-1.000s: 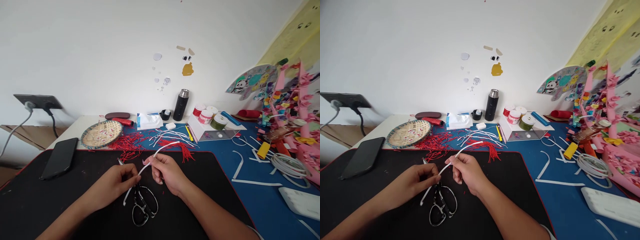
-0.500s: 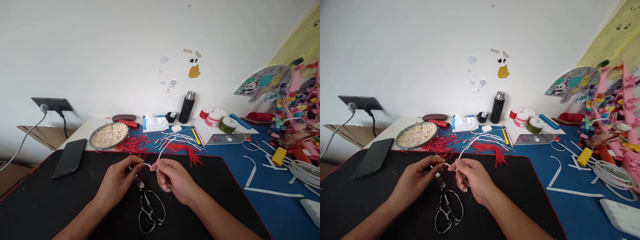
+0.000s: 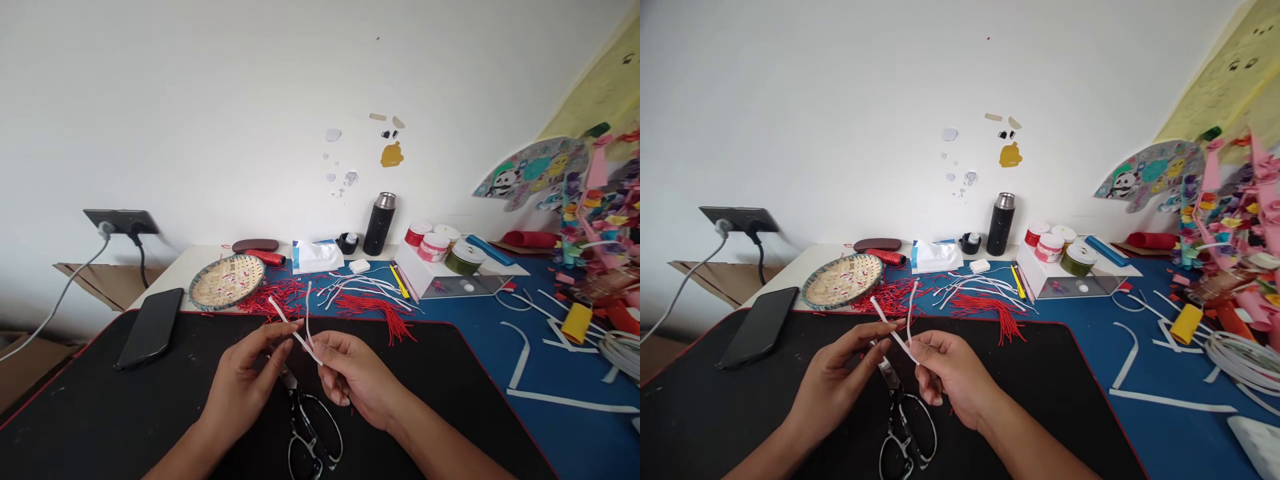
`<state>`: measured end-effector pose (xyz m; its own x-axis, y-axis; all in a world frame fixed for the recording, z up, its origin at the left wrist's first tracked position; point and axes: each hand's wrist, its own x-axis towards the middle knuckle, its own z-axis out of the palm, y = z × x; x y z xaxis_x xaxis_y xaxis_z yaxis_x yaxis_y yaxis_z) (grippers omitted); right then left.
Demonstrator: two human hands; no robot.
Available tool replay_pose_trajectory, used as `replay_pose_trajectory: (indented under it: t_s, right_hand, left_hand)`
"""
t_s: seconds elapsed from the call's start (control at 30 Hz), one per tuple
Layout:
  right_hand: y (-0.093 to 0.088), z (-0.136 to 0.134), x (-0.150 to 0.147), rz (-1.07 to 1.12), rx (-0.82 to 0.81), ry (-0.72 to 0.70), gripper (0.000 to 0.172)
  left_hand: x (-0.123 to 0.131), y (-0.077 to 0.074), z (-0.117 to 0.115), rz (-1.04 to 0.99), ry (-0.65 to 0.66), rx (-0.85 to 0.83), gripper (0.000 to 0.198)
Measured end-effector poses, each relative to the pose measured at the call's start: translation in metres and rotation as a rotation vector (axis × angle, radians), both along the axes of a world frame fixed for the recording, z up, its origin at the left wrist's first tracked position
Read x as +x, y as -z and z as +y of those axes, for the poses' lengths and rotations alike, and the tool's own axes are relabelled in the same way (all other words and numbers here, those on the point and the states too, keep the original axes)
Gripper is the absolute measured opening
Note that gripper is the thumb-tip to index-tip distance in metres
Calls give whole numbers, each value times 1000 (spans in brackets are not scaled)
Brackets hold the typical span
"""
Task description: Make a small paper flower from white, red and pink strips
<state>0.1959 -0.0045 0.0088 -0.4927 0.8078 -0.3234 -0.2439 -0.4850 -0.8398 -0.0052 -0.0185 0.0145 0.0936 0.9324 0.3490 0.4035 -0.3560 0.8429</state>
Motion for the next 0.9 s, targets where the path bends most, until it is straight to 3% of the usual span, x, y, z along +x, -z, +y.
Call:
replay_pose_trajectory:
  t_s: [0.1,0.2,0.37,0.5,0.7,0.9]
  right_hand:
    - [1,-1,-1,-11,10,-35,50]
    - [2,-2,-2,-57,48,-32,49]
    - [5,-1,-3,-165,142,-23,49]
    - [5,-1,-4,-191,165,-44,50]
    - [2,-3,-3,-198,169,-47,47]
    - [6,-5,-4,-187,141,-111,51]
  left_hand:
    - [2,0,-1,-64,29,-97,23]
    - [7,-1,-2,-267,51,-215,22]
    - [17,-3,4,-733,59,-397,53]
    - [15,-4,8,-953,4,-496,67]
    - [12,1,7,-911,128,-677,47]
    - [10,7,5,-870,214,-742,43]
